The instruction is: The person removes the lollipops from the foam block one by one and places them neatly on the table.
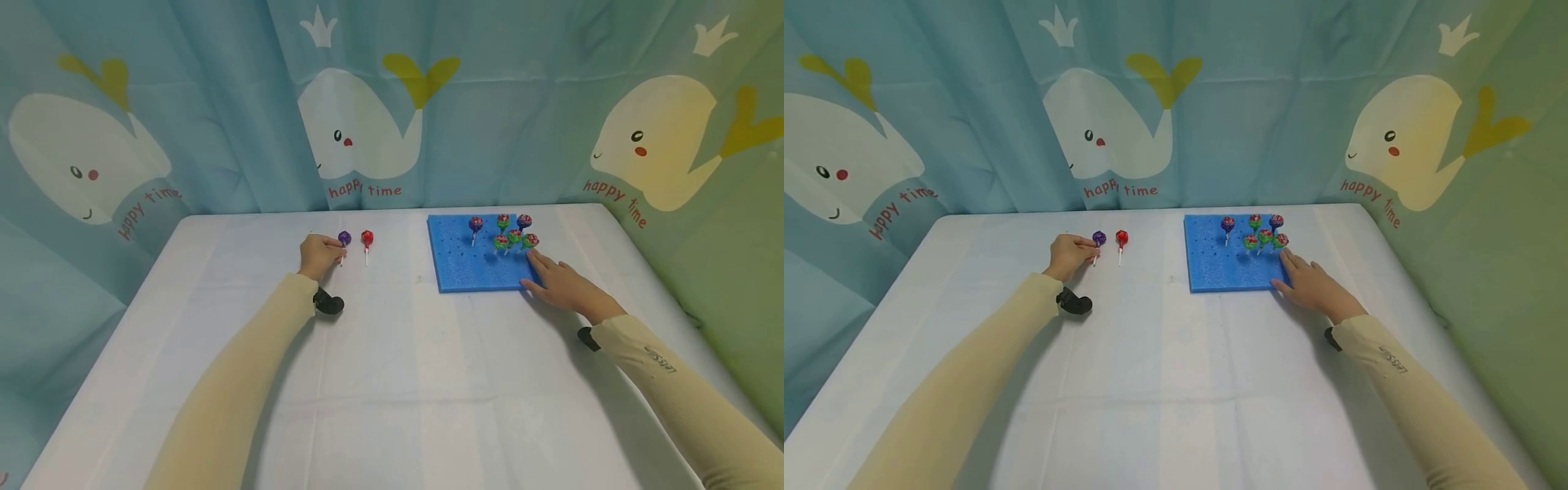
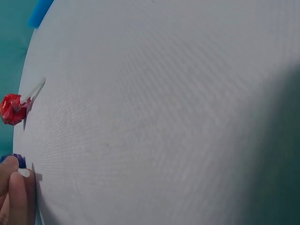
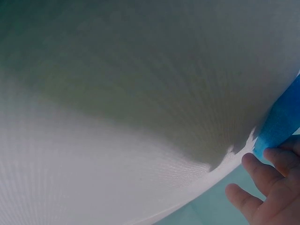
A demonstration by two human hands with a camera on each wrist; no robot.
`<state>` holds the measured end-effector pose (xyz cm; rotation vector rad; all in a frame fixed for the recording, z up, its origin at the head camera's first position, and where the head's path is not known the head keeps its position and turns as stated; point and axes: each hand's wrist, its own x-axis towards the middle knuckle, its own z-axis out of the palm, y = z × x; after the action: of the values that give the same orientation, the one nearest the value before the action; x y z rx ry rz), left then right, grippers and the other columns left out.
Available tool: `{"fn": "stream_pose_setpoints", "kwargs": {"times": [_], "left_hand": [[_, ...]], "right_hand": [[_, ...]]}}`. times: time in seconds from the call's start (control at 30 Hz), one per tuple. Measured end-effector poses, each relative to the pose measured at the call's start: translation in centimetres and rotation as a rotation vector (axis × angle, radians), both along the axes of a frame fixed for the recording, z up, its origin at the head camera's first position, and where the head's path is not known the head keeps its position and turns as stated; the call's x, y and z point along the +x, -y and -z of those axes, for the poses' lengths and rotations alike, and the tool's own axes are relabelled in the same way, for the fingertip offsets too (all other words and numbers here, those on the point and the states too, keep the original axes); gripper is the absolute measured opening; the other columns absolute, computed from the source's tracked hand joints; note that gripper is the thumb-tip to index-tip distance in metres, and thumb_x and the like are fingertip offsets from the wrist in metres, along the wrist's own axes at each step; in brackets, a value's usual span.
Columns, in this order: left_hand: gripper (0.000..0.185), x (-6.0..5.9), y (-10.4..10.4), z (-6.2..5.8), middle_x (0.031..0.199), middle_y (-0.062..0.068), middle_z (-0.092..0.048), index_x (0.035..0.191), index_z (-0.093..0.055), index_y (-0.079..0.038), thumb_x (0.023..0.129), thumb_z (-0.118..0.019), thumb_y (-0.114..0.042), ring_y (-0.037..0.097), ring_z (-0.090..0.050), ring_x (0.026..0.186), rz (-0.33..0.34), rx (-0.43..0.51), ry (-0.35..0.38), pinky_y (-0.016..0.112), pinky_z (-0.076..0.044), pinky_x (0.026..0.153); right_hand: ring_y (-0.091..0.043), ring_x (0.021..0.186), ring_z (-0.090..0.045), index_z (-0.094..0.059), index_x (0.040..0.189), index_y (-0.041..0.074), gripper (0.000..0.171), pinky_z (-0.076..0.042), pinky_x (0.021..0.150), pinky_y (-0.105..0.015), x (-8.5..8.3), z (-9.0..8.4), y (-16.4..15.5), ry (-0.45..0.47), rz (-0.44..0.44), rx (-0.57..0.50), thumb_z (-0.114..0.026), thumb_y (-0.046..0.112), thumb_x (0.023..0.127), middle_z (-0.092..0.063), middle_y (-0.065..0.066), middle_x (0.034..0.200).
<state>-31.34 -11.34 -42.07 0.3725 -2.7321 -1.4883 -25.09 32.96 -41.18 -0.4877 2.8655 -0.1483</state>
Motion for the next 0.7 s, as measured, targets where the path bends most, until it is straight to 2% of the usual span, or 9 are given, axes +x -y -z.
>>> {"fn": "stream_pose_setpoints", "kwargs": {"times": [0.33,0.57,0.7], "left_hand": [[0.020,0.03,0.05,-0.26,0.104,0.017,-0.067,0.101,-0.069,0.003,0.084,-0.069,-0.008,0.005,-0.056,0.065,0.000,-0.024,0.056,0.010,-0.046,0.057],[0.021,-0.09,0.12,-0.56,0.103,0.016,-0.066,0.102,-0.069,0.002,0.084,-0.069,-0.009,0.006,-0.054,0.063,0.005,-0.057,0.109,0.010,-0.044,0.055],[0.022,-0.08,0.18,-0.65,0.102,0.017,-0.067,0.103,-0.069,0.002,0.084,-0.069,-0.010,0.005,-0.054,0.061,0.014,-0.065,0.116,0.010,-0.043,0.054]], "right_hand": [[-0.051,0.136,-0.021,-0.017,0.144,-0.013,0.074,-0.020,0.110,-0.064,0.06,-0.18,0.13,-0.003,-0.001,0.013,-0.040,0.041,0.099,-0.016,-0.035,0.149],[-0.050,0.137,-0.017,-0.014,0.144,-0.013,0.075,-0.017,0.110,-0.065,0.03,-0.14,0.15,0.017,0.008,0.000,-0.040,0.041,0.099,-0.013,-0.035,0.150],[-0.050,0.137,-0.018,-0.015,0.144,-0.013,0.075,-0.018,0.110,-0.065,0.04,-0.24,0.16,0.015,0.007,0.002,-0.040,0.041,0.099,-0.013,-0.035,0.150]]}}
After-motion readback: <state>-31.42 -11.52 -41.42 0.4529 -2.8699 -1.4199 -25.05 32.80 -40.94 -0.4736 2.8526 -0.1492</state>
